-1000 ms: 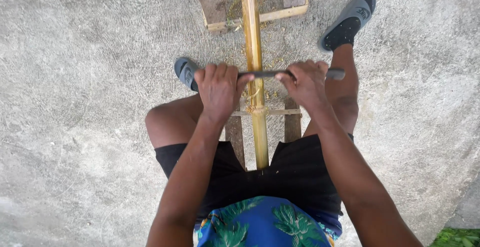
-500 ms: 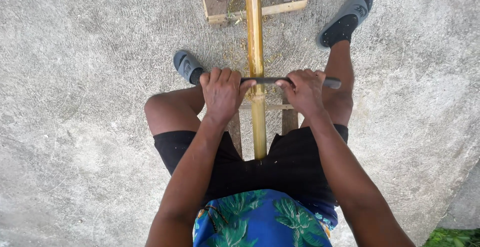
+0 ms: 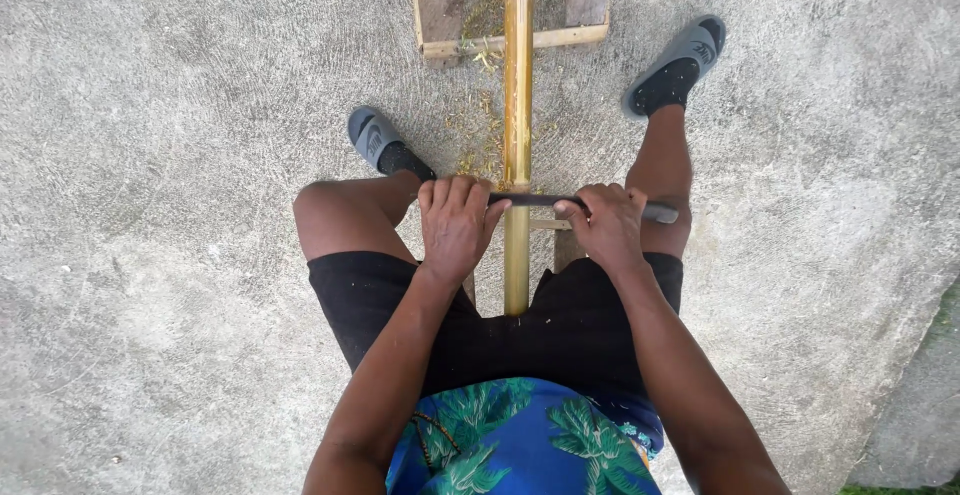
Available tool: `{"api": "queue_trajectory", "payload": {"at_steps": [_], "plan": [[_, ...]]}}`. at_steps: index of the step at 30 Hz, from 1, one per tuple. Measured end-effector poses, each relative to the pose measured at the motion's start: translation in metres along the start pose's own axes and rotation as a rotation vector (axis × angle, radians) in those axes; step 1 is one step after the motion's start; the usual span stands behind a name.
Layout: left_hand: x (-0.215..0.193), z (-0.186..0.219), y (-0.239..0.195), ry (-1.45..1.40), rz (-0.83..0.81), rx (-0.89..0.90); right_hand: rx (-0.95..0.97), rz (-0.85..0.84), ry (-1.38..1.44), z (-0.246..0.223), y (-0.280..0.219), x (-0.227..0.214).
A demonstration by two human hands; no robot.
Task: Using a machete or broad blade to shave the outer layer off a bamboo pole.
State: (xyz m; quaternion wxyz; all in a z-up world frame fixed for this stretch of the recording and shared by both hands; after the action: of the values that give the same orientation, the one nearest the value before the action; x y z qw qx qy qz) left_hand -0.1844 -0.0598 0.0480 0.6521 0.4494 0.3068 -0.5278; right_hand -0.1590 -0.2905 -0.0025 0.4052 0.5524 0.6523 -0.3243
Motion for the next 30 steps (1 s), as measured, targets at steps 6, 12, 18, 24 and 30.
{"api": "queue_trajectory", "payload": {"at_steps": [6, 12, 18, 24, 30], "plan": [[0.018, -0.014, -0.002, -0.332, 0.082, -0.496, 0.587, 0.065, 0.011, 0.062, 0.032, -0.013], [0.130, -0.008, -0.018, -1.345, -0.433, -1.333, 0.453, 0.235, 0.111, 0.053, 0.091, -0.032], [0.098, 0.024, 0.010, -0.921, -0.338, -1.330, 0.483, 0.138, 0.246, 0.053, 0.132, -0.015], [0.085, 0.027, 0.019, -0.416, -0.265, -1.006, 0.359, 0.100, 0.125, 0.032, 0.202, 0.000], [0.040, -0.031, 0.114, -0.153, 0.100, -0.256, -0.091, 0.143, -0.024, 0.023, 0.254, 0.015]]}}
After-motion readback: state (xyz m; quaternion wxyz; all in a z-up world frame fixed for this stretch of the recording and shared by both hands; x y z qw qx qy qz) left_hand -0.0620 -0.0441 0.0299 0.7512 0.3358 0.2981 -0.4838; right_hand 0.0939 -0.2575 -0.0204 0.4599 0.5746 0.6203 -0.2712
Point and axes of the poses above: each hand's wrist, its own y-axis towards the middle knuckle, its own x-axis out of the palm, z = x × y, the point moved 4 cm from there along y, towards the middle knuckle, and after that the axes turned 15 degrees about z, right-handed, at the moved point
